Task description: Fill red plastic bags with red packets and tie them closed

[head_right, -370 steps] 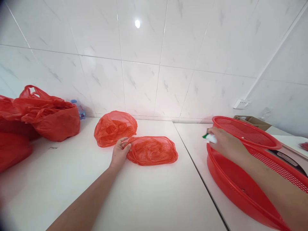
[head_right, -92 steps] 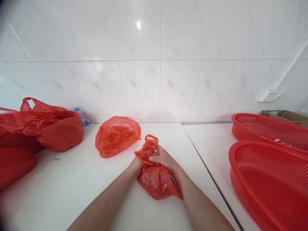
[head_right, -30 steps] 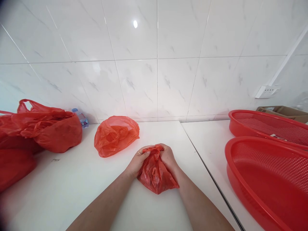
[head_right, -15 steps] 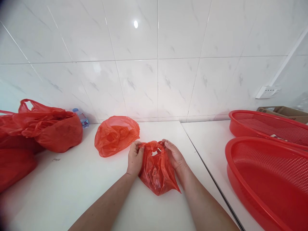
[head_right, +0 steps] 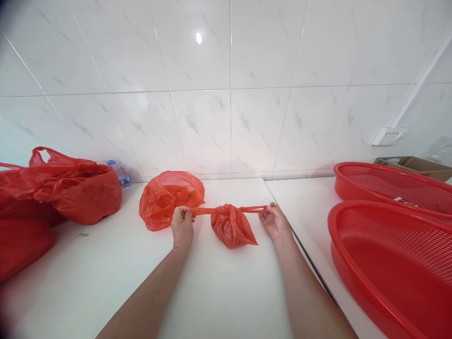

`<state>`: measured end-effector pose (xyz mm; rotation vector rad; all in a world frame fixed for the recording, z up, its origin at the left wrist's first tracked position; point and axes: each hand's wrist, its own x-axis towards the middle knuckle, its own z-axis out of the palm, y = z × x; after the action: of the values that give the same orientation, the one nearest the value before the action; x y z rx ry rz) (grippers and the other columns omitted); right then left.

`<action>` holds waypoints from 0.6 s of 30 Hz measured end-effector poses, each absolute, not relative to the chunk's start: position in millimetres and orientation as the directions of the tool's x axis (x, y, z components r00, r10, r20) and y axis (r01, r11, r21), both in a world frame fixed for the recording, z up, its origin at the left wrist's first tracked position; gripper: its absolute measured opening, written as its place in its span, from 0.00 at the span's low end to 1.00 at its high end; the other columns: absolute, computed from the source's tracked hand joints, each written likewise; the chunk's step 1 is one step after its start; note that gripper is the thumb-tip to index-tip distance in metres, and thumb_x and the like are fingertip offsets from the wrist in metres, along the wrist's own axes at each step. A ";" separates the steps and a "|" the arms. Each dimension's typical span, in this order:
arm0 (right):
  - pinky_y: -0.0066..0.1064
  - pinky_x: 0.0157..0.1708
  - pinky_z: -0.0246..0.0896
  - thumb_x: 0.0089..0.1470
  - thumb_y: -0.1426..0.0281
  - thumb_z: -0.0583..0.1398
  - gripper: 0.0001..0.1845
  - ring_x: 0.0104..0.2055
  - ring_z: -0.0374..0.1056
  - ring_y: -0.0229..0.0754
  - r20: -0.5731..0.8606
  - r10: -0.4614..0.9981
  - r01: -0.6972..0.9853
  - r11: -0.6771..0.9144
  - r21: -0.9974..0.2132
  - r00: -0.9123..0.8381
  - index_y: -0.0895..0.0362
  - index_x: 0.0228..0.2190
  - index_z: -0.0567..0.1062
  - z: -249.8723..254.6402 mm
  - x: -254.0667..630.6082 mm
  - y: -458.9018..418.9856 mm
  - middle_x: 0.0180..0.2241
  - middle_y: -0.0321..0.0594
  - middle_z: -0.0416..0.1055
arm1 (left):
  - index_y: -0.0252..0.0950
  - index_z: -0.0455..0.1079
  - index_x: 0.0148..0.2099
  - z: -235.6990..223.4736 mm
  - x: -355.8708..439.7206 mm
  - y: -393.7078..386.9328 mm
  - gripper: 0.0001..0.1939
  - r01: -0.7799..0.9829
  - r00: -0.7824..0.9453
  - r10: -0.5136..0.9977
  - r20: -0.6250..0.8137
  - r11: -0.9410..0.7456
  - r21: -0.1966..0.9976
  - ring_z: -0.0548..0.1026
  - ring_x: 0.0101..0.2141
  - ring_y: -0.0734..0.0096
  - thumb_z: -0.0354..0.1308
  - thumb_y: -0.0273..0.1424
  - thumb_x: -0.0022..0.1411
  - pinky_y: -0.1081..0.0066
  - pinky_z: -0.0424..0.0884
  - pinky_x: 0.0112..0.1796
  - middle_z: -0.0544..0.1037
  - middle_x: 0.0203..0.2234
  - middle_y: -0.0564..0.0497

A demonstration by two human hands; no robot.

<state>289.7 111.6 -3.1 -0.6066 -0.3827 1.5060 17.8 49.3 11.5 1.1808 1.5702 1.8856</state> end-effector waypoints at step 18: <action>0.36 0.39 0.66 0.49 0.55 0.59 0.22 0.38 0.70 0.43 0.086 0.994 -0.065 0.082 -0.995 -0.060 0.50 0.44 0.69 -6.3 256.7 99.6 0.35 0.37 0.74 | 0.42 0.48 0.62 6.0 46.0 40.6 0.45 0.187 -0.170 0.883 0.438 -0.407 0.894 0.61 0.55 0.54 0.66 0.37 0.45 0.58 0.63 0.50 0.59 0.57 0.41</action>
<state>256.7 99.6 -6.3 -1.0711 -1.2475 1.2215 46.0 40.6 6.0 1.5436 1.2382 1.6267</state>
